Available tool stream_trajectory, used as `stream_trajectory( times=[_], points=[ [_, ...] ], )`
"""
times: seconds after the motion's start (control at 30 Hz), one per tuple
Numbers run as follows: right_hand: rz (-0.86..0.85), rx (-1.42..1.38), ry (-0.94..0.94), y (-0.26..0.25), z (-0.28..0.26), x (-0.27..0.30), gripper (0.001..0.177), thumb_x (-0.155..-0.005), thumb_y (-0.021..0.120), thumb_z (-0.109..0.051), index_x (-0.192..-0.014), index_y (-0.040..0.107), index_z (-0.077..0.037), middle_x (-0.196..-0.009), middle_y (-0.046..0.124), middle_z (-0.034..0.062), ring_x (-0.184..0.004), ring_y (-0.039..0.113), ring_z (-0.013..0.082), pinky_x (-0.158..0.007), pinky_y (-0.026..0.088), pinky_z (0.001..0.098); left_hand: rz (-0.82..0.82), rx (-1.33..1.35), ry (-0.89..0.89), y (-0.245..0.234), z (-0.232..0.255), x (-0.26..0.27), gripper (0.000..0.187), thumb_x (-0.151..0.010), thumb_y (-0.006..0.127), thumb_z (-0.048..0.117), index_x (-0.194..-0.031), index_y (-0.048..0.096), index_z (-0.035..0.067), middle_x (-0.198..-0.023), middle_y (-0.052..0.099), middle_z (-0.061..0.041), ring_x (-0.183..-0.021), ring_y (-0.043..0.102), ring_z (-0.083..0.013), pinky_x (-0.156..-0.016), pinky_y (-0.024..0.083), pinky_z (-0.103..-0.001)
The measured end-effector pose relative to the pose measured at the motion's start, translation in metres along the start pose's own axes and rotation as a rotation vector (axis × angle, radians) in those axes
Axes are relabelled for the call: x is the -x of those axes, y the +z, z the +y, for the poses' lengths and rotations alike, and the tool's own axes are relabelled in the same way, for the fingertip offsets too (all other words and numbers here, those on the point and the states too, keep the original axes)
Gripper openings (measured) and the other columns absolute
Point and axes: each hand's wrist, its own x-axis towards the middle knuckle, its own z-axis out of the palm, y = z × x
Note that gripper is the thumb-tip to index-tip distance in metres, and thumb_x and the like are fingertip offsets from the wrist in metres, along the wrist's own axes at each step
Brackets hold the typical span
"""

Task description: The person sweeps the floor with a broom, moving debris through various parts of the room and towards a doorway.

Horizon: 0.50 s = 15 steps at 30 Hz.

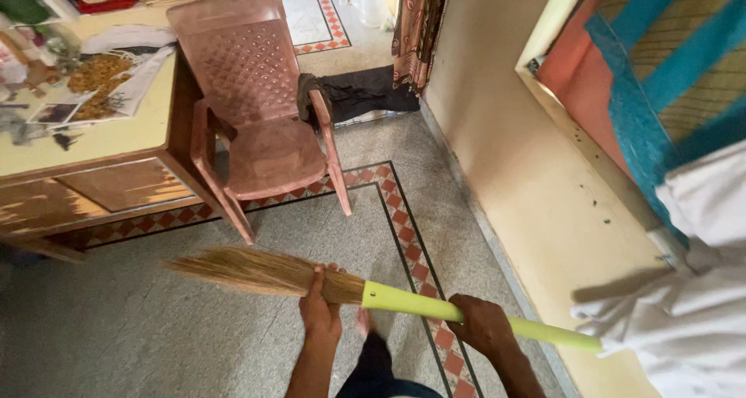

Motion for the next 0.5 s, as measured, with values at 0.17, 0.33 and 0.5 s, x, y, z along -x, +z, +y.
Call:
stream_trajectory(
  times=[0.17,0.33,0.5],
  points=[
    [0.027,-0.035,-0.043,0.003,0.046,-0.123,0.029,-0.08,0.075,-0.032,-0.105,0.069,-0.018,-0.093,0.074,0.0094,-0.088,0.072,0.0342,-0.077,0.057,0.0462,-0.007,0.052,0.101,0.073,-0.004,-0.127,0.032,-0.093,0.072,0.014,-0.12,0.06,0.001,-0.107,0.067,-0.016,-0.1,0.069,-0.0329,-0.094,0.06,-0.048],
    [-0.003,0.005,0.086,-0.017,0.098,-0.224,0.022,-0.082,0.072,-0.033,-0.096,0.067,-0.017,-0.091,0.075,0.0094,-0.091,0.071,0.0339,-0.08,0.057,0.0475,-0.03,0.025,0.158,0.166,0.011,-0.238,0.032,-0.093,0.072,0.013,-0.118,0.061,-0.002,-0.107,0.066,-0.014,-0.098,0.072,-0.0294,-0.091,0.061,-0.05],
    [0.056,0.104,0.228,-0.066,0.119,-0.33,0.024,-0.085,0.067,-0.042,-0.092,0.067,-0.019,-0.086,0.075,0.0096,-0.088,0.072,0.0349,-0.079,0.058,0.0484,-0.004,-0.033,0.109,0.275,0.012,-0.325,0.035,-0.09,0.071,0.013,-0.121,0.062,0.0,-0.114,0.07,-0.013,-0.1,0.073,-0.0293,-0.09,0.061,-0.047]
  ],
)
